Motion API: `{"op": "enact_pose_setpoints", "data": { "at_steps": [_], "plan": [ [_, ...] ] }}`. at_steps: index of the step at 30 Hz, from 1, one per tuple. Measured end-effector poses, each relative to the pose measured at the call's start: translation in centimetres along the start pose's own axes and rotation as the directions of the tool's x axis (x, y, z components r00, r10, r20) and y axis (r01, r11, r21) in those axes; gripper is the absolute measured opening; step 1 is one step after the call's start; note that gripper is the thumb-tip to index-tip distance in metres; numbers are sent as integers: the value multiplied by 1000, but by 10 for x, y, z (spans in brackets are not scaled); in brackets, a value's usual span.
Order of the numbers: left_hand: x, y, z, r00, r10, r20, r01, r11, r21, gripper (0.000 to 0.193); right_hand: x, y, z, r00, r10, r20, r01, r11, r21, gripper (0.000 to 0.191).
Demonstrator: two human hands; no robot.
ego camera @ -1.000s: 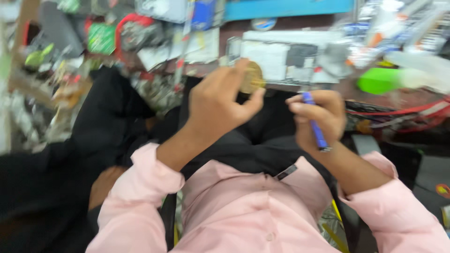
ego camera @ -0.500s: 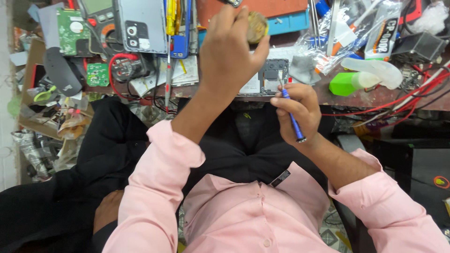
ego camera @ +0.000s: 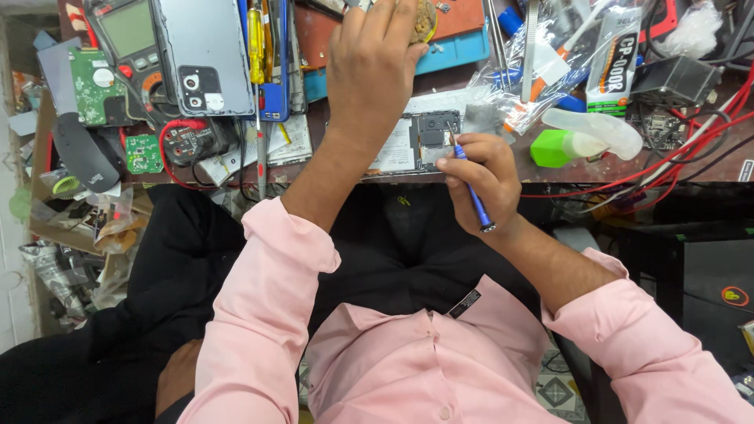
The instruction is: The person uses a screwdriver to remove screws from a disassembled smartphone, then wipes the interior with a tissue. They spray a cleaning solution onto the phone's interior and apply adhesive from a tube along the frame edges.
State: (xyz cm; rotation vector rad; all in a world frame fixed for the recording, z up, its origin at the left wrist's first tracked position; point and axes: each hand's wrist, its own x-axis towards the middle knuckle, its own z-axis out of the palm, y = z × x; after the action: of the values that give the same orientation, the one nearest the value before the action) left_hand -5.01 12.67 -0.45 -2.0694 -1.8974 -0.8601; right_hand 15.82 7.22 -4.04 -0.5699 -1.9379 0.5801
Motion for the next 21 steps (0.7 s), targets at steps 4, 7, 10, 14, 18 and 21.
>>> {"op": "enact_pose_setpoints", "data": {
  "at_steps": [4, 7, 10, 14, 18, 21],
  "plan": [
    [2, 4, -13, 998, 33, -61, -32, 999, 17, 56, 1, -1, 0, 1000, -2, 14, 2, 1000, 5, 12],
    [-11, 6, -38, 985, 101, -139, -101, 995, 10, 45, 2, -2, -2, 1000, 11, 12, -12, 1000, 14, 12],
    [-61, 14, -76, 993, 110, -50, -111, 994, -18, 20, 3, -4, -3, 999, 41, 11, -41, 999, 6, 11],
    [-147, 37, -95, 824, 19, 566, -31, 999, 12, 31, 8, -9, -3, 997, 70, 11, -69, 996, -51, 11],
    [-202, 41, -76, 561, -61, 826, -33, 995, 96, 20, 11, -11, -4, 997, 71, 41, -68, 995, -69, 11],
    [-215, 30, -65, 673, -21, 739, -69, 993, 91, 29, 10, -10, -4, 996, 78, 52, -73, 993, -94, 10]
  ]
}}
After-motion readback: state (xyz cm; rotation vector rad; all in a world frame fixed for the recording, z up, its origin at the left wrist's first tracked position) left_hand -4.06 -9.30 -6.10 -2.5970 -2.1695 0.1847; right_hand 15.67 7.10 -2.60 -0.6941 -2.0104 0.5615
